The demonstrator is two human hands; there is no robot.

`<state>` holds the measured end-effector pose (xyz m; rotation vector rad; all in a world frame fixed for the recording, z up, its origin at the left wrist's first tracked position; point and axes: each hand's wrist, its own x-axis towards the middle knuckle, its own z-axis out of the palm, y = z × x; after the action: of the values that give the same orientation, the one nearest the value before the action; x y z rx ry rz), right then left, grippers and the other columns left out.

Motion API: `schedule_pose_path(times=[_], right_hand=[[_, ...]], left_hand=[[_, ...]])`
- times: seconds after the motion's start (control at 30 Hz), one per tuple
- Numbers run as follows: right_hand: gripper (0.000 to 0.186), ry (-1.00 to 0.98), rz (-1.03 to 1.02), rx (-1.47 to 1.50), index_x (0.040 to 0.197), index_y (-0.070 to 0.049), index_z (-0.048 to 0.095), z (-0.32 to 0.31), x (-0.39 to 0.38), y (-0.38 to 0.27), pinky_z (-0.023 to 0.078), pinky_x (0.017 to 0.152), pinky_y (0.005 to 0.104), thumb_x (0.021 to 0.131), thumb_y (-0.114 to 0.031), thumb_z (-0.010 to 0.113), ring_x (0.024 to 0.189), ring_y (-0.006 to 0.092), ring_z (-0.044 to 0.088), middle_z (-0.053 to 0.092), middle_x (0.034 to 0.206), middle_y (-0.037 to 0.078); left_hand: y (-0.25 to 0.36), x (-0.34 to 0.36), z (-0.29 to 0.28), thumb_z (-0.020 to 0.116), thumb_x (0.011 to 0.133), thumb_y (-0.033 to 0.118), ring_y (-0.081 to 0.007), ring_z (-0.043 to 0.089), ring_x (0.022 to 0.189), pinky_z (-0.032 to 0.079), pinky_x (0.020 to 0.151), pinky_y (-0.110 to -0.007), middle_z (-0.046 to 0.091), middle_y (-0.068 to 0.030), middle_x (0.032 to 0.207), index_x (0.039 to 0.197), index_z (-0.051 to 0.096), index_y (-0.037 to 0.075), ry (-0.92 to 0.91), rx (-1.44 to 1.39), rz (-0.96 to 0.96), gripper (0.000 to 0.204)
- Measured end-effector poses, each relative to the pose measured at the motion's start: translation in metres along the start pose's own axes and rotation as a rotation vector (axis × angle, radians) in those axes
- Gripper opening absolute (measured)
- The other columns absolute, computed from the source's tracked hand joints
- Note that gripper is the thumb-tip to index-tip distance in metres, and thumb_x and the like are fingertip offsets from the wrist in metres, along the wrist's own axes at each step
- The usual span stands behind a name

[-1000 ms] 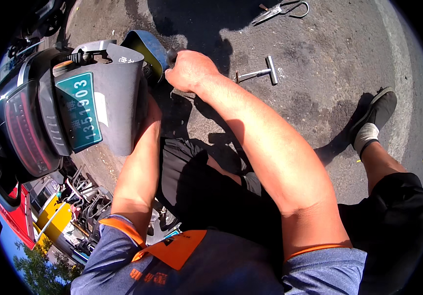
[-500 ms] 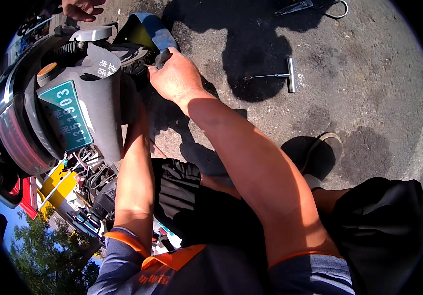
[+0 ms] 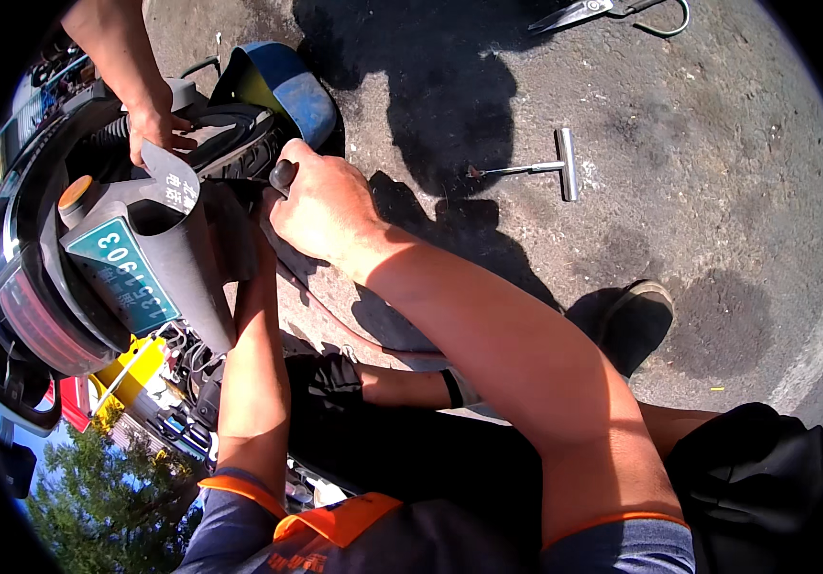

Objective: The person uses a hand tool to manipulate the rim and rubber of a motorcycle tire while another person uses pliers to assist with the repair.

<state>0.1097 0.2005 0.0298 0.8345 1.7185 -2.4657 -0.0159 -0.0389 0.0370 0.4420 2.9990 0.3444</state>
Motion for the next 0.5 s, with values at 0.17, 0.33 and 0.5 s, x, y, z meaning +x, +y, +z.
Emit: schedule_pose_path(times=[0.17, 0.33, 0.5], right_hand=[[0.021, 0.033, -0.041, 0.085, 0.113, -0.008, 0.065, 0.017, 0.0, -0.003, 0.059, 0.082, 0.0501, 0.095, -0.013, 0.074, 0.093, 0.0458, 0.075, 0.076, 0.093, 0.022], [0.023, 0.04, -0.049, 0.05, 0.115, -0.008, 0.064, 0.012, 0.009, 0.013, 0.058, 0.079, 0.049, 0.097, -0.016, 0.077, 0.09, 0.0447, 0.075, 0.075, 0.09, 0.022], [0.028, 0.02, -0.068, 0.008, 0.115, -0.009, 0.064, 0.017, 0.014, 0.013, 0.057, 0.072, 0.0479, 0.095, -0.019, 0.081, 0.081, 0.0428, 0.075, 0.073, 0.08, 0.018]], left_hand=[[0.027, -0.004, -0.035, 0.066, 0.113, 0.032, -0.0245, 0.058, 0.131, 0.046, 0.115, -0.036, 0.061, -0.0153, 0.149, 0.151, 0.058, 0.004, -0.032, -0.086, -0.027, 0.048], [0.035, -0.002, 0.003, 0.065, 0.114, 0.032, -0.0243, 0.059, 0.131, 0.046, 0.115, -0.036, 0.061, -0.0154, 0.15, 0.15, 0.058, 0.004, -0.046, -0.317, -0.081, 0.047], [0.036, 0.003, 0.02, 0.066, 0.113, 0.033, -0.0235, 0.06, 0.128, 0.047, 0.113, -0.036, 0.062, -0.0147, 0.147, 0.149, 0.058, 0.004, 0.038, -0.65, -0.193, 0.047]])
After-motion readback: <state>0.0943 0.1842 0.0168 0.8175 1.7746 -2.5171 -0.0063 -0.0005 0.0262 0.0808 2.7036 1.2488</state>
